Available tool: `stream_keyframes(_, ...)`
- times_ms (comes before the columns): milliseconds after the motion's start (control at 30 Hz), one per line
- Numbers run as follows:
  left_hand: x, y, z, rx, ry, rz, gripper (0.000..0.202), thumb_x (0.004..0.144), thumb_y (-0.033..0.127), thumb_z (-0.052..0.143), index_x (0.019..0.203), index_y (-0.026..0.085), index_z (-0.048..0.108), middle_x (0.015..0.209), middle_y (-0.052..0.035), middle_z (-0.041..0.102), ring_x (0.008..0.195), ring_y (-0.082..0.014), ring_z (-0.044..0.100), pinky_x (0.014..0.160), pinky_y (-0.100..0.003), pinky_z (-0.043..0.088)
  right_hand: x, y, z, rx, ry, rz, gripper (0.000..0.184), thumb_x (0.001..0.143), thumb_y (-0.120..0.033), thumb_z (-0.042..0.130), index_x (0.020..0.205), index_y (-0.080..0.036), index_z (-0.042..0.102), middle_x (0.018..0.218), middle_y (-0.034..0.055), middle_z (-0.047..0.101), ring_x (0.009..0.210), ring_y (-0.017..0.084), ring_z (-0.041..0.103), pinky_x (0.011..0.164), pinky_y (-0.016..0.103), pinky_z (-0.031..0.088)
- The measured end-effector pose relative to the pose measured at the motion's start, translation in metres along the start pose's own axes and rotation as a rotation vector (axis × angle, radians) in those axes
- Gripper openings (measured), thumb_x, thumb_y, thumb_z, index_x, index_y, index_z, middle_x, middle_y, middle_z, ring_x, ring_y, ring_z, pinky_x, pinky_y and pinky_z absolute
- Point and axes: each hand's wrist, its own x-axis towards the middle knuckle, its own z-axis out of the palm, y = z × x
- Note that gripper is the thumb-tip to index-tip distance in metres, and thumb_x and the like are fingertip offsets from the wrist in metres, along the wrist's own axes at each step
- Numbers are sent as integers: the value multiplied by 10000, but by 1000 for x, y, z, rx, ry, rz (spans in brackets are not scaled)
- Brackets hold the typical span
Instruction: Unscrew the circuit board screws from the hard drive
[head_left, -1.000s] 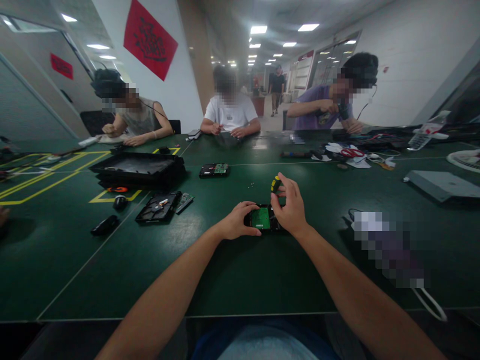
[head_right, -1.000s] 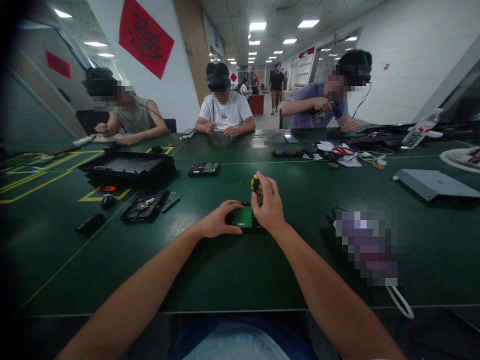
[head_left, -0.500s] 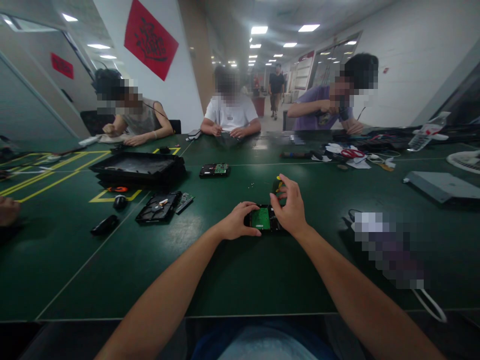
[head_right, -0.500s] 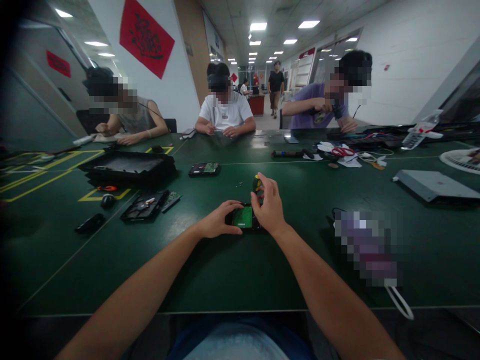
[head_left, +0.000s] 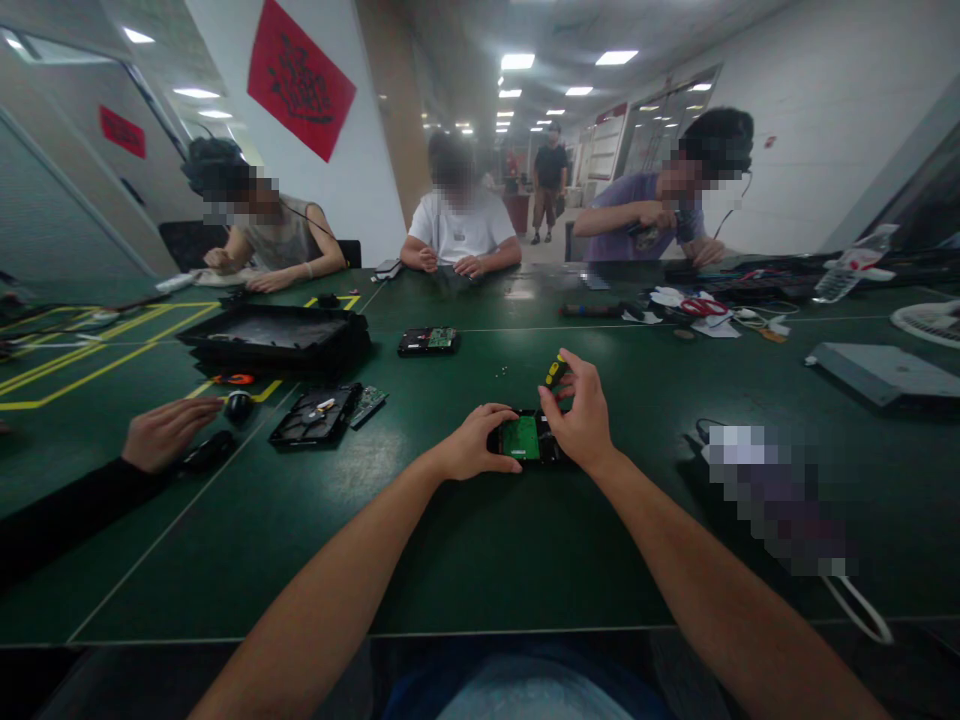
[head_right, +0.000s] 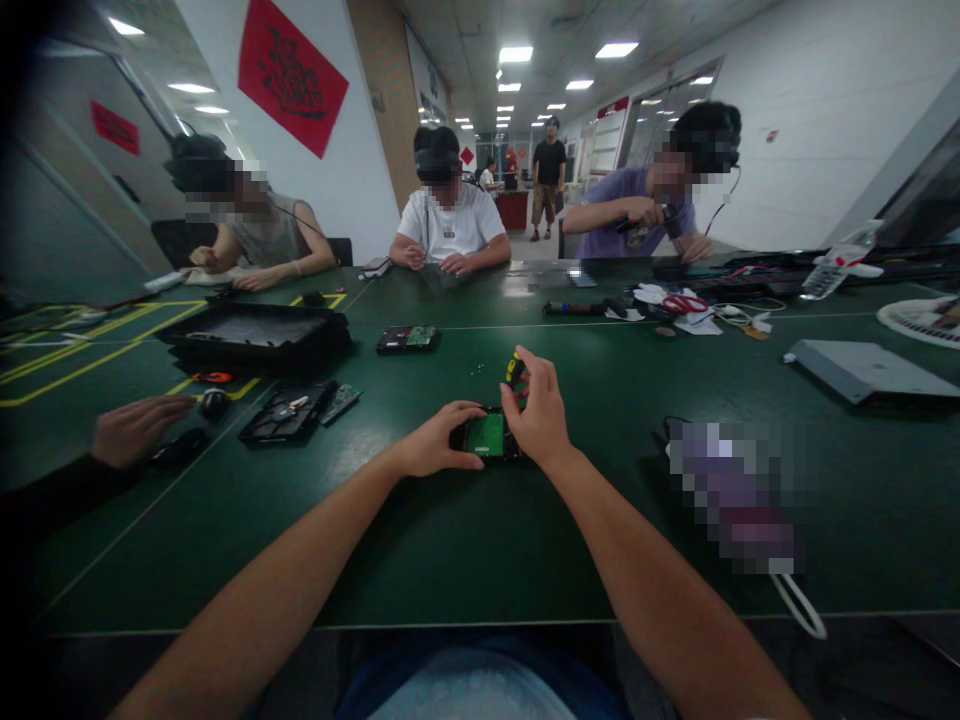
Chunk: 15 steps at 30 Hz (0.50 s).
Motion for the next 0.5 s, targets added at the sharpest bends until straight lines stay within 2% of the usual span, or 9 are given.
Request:
stream_keyframes(267, 1, 0, 0, -8, 0, -6, 858, 684, 492, 904, 1430, 253, 555, 1478, -137, 486, 1396, -361, 463, 1195, -537, 386, 1, -4, -3, 16, -46, -31, 631, 982, -243, 558, 1561, -361, 336, 1358, 106, 514, 996, 221, 645, 804, 431, 655)
stream_keyframes(500, 0, 3, 0, -10, 0, -7, 863, 675, 488, 910, 1427, 248, 561, 1480, -138, 489, 1394, -362, 465, 1194, -535, 388, 1, -2, -3, -16, -26, -17, 641, 962, -293, 619, 1544, -341, 357, 1331, 112, 511, 970, 227, 642, 761, 429, 658)
